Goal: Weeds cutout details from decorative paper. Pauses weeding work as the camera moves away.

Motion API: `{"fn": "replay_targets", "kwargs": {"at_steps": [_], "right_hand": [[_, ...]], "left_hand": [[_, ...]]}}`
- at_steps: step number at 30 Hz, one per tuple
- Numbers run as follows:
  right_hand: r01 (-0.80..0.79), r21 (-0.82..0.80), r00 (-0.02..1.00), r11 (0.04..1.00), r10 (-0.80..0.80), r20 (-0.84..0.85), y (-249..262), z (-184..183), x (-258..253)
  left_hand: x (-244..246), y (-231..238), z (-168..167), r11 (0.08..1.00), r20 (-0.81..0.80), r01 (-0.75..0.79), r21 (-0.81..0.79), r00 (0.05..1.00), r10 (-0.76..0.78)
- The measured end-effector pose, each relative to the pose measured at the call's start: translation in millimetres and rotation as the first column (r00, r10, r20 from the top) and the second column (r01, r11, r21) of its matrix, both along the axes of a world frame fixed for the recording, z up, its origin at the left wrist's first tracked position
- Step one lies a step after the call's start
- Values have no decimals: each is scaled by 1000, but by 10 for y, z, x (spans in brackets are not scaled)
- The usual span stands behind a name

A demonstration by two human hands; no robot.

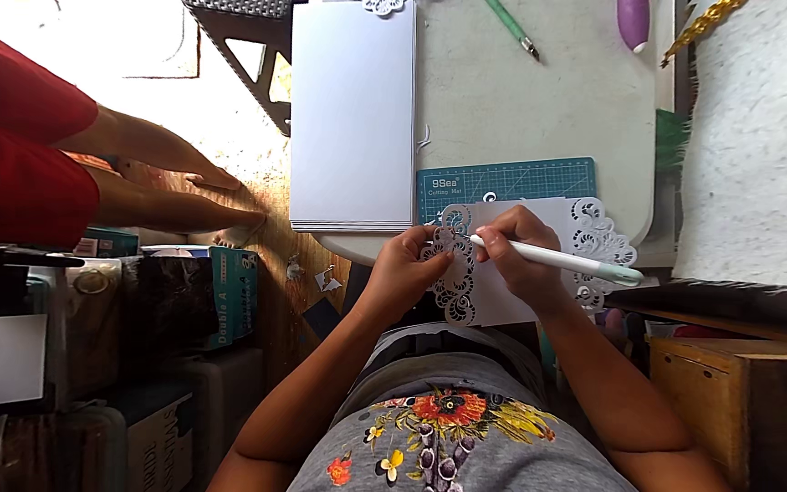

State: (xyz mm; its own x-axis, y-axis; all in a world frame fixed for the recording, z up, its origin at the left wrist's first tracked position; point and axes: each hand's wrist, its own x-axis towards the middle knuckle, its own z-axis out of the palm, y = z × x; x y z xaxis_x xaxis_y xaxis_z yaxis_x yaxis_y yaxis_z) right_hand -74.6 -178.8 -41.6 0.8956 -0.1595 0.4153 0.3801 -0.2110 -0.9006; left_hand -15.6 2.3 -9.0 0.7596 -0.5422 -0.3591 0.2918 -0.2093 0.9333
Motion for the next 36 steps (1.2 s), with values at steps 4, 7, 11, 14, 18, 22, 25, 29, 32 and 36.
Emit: {"fn": "replay_targets", "kwargs": {"at_steps": [4,7,11,14,18,22,25,29,32,36], "right_hand": [[-22,17,1000,1000,22,16,-6,-19,8],[-19,-10,1000,1000,19,-5,8,-9,12],[2,-54,1000,999,-3,-19,13,-6,11],[-8,-39,1000,999,7,-5,2,-6,8],[-22,18,1000,1000,22,1,1,-8,10],[6,-42,1000,999,-6,-5,11,-14,11],[12,-56,1000,998,-12,1,7,-16,7],[10,-47,1000,999,-9,18,4,-16,6],[10,-14,999,1000,-10,38,-6,-23,-1],[2,-8,999,1000,-2,44,-7,-39,-1]], "left_hand": [[4,2,1,1000,-3,4,5,1000,-4],[2,1,3,1000,-1,-1,12,1000,1],[3,-5,3,1000,-3,-6,14,1000,6],[3,-5,6,1000,6,-1,23,1000,0],[3,-1,1,1000,4,-1,8,1000,1],[2,-9,11,1000,6,-7,24,1000,6],[2,-8,3,1000,6,-10,24,1000,10],[1,-7,-4,1000,0,-9,16,1000,9],[-3,-7,-6,1000,-2,-12,17,1000,13],[-3,-6,-9,1000,-9,-13,8,1000,13]]}}
